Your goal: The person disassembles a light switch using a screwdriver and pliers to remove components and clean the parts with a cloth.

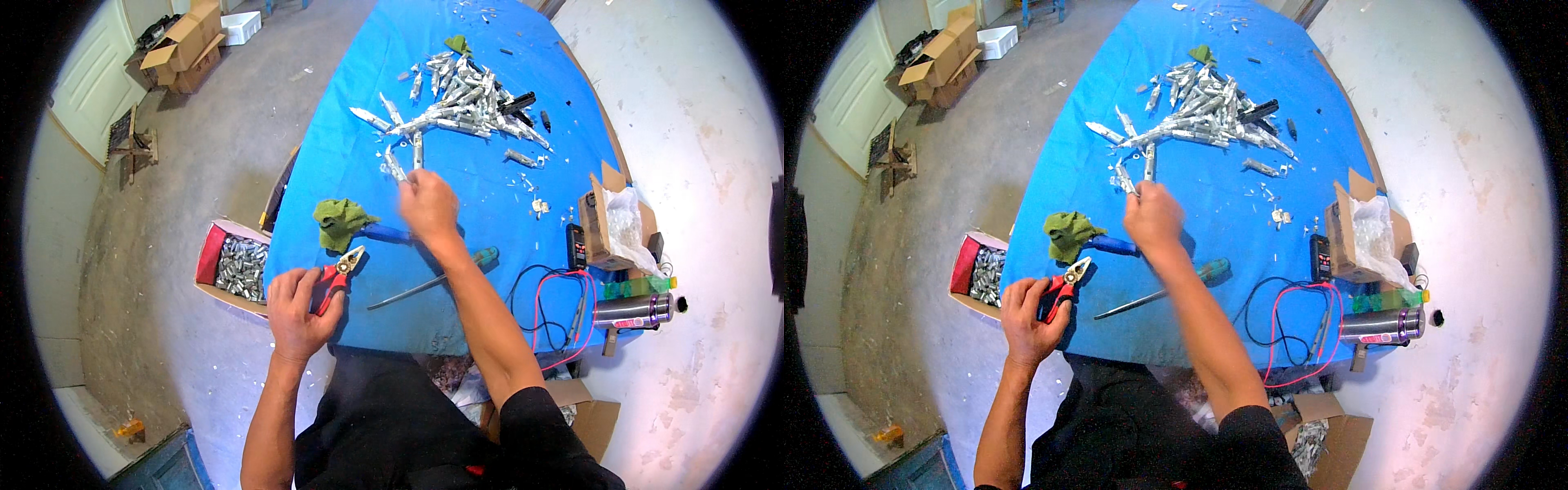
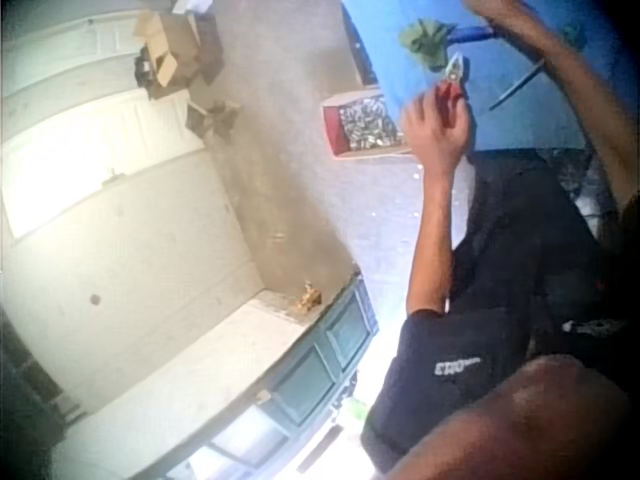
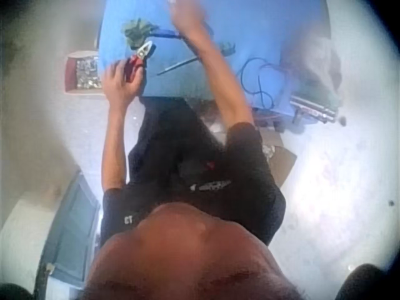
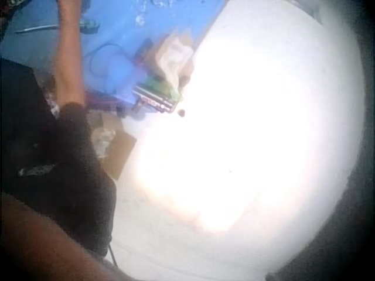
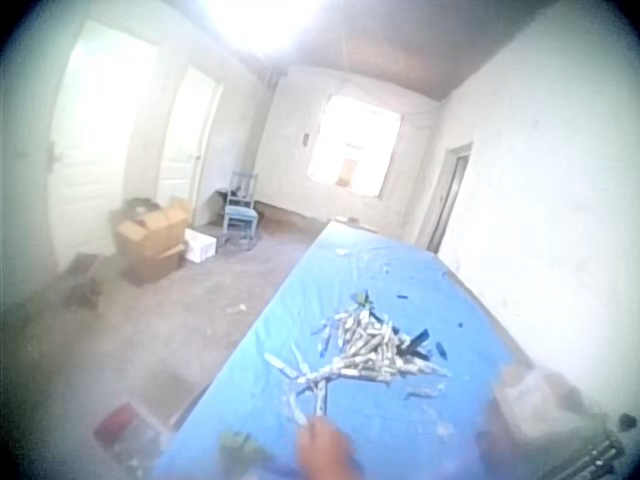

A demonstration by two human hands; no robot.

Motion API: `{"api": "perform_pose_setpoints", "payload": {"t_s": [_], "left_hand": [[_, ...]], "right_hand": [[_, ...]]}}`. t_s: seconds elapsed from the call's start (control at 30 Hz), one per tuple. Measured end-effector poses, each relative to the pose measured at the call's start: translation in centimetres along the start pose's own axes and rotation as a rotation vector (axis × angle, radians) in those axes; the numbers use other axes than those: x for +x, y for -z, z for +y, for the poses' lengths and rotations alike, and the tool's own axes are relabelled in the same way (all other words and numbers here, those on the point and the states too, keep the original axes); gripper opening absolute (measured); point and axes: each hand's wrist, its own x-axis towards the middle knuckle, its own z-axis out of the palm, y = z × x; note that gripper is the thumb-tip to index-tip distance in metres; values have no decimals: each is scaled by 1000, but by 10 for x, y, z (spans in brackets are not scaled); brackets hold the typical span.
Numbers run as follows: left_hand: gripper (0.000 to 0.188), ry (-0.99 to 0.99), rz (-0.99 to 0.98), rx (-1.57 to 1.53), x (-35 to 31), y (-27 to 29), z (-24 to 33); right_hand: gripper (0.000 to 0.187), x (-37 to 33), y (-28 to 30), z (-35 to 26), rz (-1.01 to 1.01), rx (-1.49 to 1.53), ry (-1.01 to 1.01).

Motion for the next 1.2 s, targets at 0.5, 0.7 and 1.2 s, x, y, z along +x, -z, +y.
{"api": "perform_pose_setpoints", "payload": {"t_s": [0.5,0.7,1.2], "left_hand": [[54,-42,-76,76,-1,10,6],[59,18,-66,-293,-7,52,86],[19,384,-138,-962,-58,72,147]], "right_hand": [[27,-144,155,-70,-192,1039,-488],[27,-207,174,-97,-151,1068,-469],[39,-273,189,-99,-426,1454,-625]]}}
